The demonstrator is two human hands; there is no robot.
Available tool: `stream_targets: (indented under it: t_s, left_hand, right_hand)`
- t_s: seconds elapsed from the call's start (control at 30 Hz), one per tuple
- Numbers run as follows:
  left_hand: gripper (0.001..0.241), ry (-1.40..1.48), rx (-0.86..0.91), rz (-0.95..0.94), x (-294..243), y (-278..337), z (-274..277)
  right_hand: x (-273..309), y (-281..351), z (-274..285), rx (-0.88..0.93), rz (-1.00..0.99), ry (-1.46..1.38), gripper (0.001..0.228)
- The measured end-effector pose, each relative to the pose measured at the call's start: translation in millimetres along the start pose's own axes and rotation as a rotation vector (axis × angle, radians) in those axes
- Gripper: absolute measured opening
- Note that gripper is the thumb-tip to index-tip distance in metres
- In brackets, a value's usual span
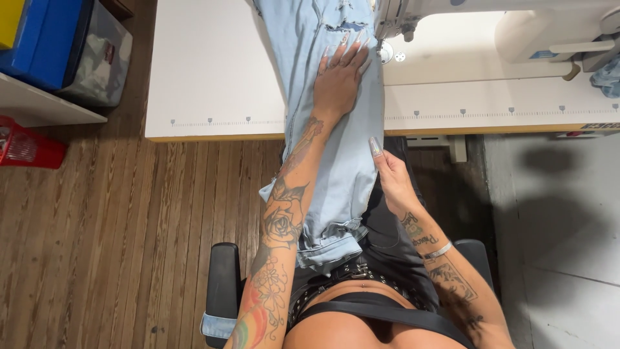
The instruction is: A person is preparing a pair of distressed denim jeans for repair by smoothing the fabric and positioning it under an industrial sewing machine.
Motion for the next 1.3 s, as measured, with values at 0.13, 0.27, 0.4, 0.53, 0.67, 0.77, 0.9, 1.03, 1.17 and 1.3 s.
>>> stream_targets:
  t_s: [0.13,0.27,0.4,0.53,0.67,0.77,0.9,1.03,1.17,1.3]
  left_hand:
    - [0.059,-0.003,-0.005,0.006,2,-1,-1]
    - [0.058,-0.002,-0.015,-0.005,1,-2,-1]
    - [0.059,-0.013,0.002,-0.014,0,-3,0]
    - [0.058,0.029,-0.020,-0.009,4,-7,3]
    - [0.057,0.043,-0.032,-0.009,4,-10,5]
    - [0.054,-0.020,-0.107,-0.019,6,-15,9]
    - [0.053,-0.013,-0.151,-0.002,14,-31,-5]
    - [0.053,0.080,-0.112,-0.001,18,-31,-3]
    - [0.055,0.127,-0.131,-0.014,20,-38,2]
    - [0.052,0.178,-0.133,-0.036,24,-33,-14]
  right_hand:
    - [-1,-1,0,-0.011,-0.011,0.008,0.059]
    - [-5,-3,1,-0.006,0.006,-0.025,0.058]
    - [-7,-6,6,-0.017,-0.001,-0.004,0.058]
    - [-7,-13,8,-0.033,0.010,-0.004,0.058]
    - [-11,-18,11,-0.020,0.024,0.007,0.052]
    - [-4,-24,8,-0.009,0.088,0.002,0.054]
    - [3,-29,3,-0.021,0.046,-0.026,0.056]
    - [-1,-33,1,-0.018,0.060,-0.012,0.055]
    - [-2,-37,0,-0.022,0.027,-0.013,0.057]
    - [-11,-34,2,-0.028,0.017,-0.016,0.051]
Point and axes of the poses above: each hand's wrist, its own y-axis away from the middle knuckle, its own z-axis out of the back of the hand, x = y × z, the point moved 9 cm from there along -y, towards the middle knuckle, and after that the axes turned 12 degrees about -y, right-handed, at the moved point
